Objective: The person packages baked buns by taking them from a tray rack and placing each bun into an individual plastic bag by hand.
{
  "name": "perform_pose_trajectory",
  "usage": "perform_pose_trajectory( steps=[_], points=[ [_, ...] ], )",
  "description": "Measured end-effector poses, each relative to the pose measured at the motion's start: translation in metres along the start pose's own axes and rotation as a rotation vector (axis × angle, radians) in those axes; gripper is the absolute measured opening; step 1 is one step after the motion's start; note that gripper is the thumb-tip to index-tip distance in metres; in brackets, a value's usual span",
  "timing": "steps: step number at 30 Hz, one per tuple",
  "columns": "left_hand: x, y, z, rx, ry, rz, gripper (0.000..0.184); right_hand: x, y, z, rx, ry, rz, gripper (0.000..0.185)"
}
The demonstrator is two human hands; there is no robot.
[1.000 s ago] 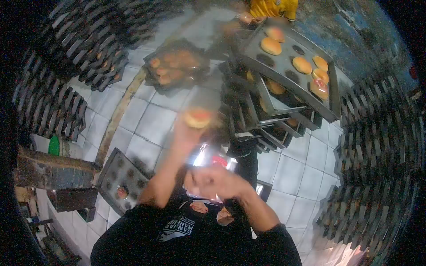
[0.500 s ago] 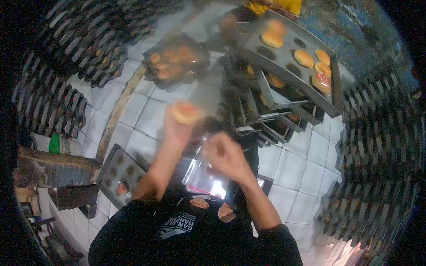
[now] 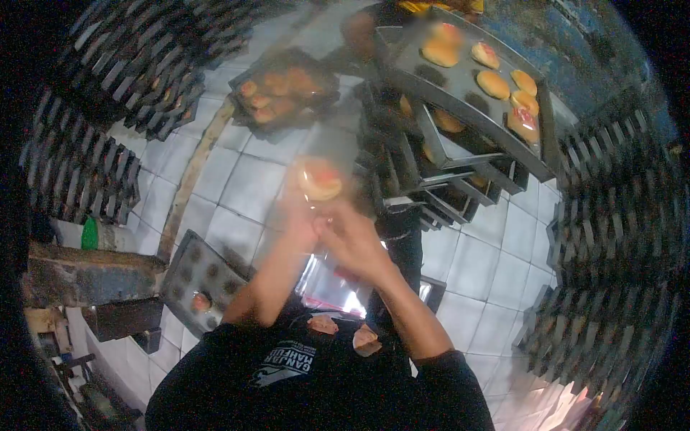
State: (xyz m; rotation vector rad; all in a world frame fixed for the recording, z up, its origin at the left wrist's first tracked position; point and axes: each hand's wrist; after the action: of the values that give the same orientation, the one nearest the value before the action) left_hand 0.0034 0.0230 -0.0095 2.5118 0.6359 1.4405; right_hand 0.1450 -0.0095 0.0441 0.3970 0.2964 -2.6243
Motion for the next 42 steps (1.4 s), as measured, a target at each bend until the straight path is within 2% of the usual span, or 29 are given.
perform_pose_trajectory(
  steps=[1,2,4,5,6,7,9,10,13,15,17,19,21,22,23,25,27,28,29,30,31,33,35,37,38,39,40,41,42],
  points=[
    [0.004,0.005,0.001,-0.015,-0.062,-0.021,0.056,0.002,-0.001,-0.004,-0.082,0.094,0.028,0.013],
    [-0.009,-0.008,0.011,0.044,-0.019,0.046,0.055,-0.004,0.004,-0.004,0.039,-0.044,0.159,0.016],
    [-0.010,-0.006,-0.003,0.356,-0.466,0.110,0.056,-0.026,0.030,0.030,0.295,-0.544,0.588,0.018],
    [-0.019,-0.016,-0.012,0.201,-0.236,0.092,0.058,-0.030,0.038,0.040,0.432,-0.801,0.799,0.019],
    [-0.027,-0.025,-0.020,0.056,-0.001,0.040,0.060,-0.023,0.038,0.020,0.120,-0.604,0.613,0.017],
    [-0.025,-0.021,-0.020,0.045,0.047,0.041,0.060,-0.018,0.034,0.010,0.262,-0.381,0.321,0.016],
    [-0.017,-0.015,-0.018,0.022,0.136,0.051,0.062,-0.012,0.014,0.005,0.202,-0.170,0.037,0.018],
    [-0.017,-0.013,-0.011,-0.060,0.184,0.075,0.061,-0.009,0.007,0.008,0.126,-0.170,0.032,0.025],
    [-0.008,-0.008,0.005,-0.096,-0.035,-0.014,0.059,0.001,-0.001,-0.003,-0.004,0.172,0.102,0.018],
    [-0.016,-0.016,0.009,0.009,-0.037,0.095,0.058,-0.015,0.010,-0.002,-0.012,-0.093,0.425,0.017],
    [-0.033,-0.023,0.004,0.112,-0.050,0.191,0.056,-0.039,0.033,0.031,0.320,-0.546,0.831,0.021],
    [-0.030,-0.006,-0.021,0.184,-0.223,0.270,0.045,-0.032,0.044,0.008,0.222,-0.462,0.500,0.019],
    [-0.014,0.029,-0.036,-0.183,0.157,0.238,0.040,-0.021,0.023,0.000,-0.231,0.518,-0.336,0.027],
    [-0.002,0.050,-0.040,-0.299,-0.013,0.291,0.050,-0.026,0.023,0.002,-0.293,0.516,-0.280,0.039],
    [-0.004,0.054,-0.038,-0.213,-0.135,0.321,0.051,-0.021,0.026,0.006,-0.406,0.469,-0.248,0.036],
    [-0.014,0.054,-0.035,-0.078,-0.357,0.326,0.052,-0.019,0.022,0.008,-0.434,0.454,-0.200,0.025],
    [-0.021,0.043,-0.030,0.044,-0.553,0.280,0.054,-0.022,0.001,-0.016,-0.244,0.293,-0.253,0.011],
    [-0.016,0.041,-0.036,0.016,-0.639,0.366,0.053,-0.023,-0.006,-0.021,0.013,0.167,-0.259,0.016],
    [-0.010,0.039,-0.040,-0.004,-0.724,0.448,0.052,-0.025,-0.010,-0.030,0.034,0.210,-0.268,0.017],
    [-0.022,0.027,-0.026,0.070,-0.728,0.421,0.048,-0.026,-0.012,-0.040,0.050,0.253,-0.277,0.018],
    [-0.007,0.035,-0.025,0.149,-0.819,0.281,0.040,-0.027,-0.017,-0.039,0.062,0.292,-0.292,0.020],
    [0.002,0.035,-0.027,0.376,-1.121,0.218,0.032,-0.026,-0.019,-0.025,-0.113,0.308,-0.284,0.031],
    [-0.010,0.013,-0.018,0.584,-1.103,0.179,0.027,-0.024,-0.023,0.002,-0.170,0.286,-0.302,0.033],
    [-0.019,0.015,-0.016,0.638,-1.092,0.101,0.025,-0.033,-0.036,-0.018,-0.050,0.234,-0.326,0.033],
    [-0.011,0.012,-0.029,0.619,-1.091,0.044,0.026,-0.043,-0.044,-0.022,0.257,0.003,-0.268,0.036],
    [-0.004,0.014,-0.041,0.611,-1.090,-0.016,0.027,-0.051,-0.048,-0.046,0.286,-0.119,-0.284,0.036],
    [-0.002,0.029,-0.040,0.973,-1.087,0.033,0.031,-0.048,-0.034,-0.030,0.444,-0.260,-0.211,0.034],
    [-0.026,0.032,-0.031,0.895,-1.109,0.082,0.030,-0.049,-0.018,-0.012,0.591,-0.391,-0.136,0.032],
    [-0.060,0.027,-0.020,0.827,-1.122,0.139,0.029,-0.044,-0.001,-0.032,0.611,-0.432,-0.088,0.031]
  ],
)
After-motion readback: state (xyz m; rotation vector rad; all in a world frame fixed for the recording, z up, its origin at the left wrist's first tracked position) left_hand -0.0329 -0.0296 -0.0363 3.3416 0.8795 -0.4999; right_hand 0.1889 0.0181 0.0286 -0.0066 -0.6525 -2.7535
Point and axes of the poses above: each hand's wrist, its own y-axis away from the middle knuckle, its own x-axis out of the palm, z = x × y, and after that the axes turned 4 degrees about x, right-handed
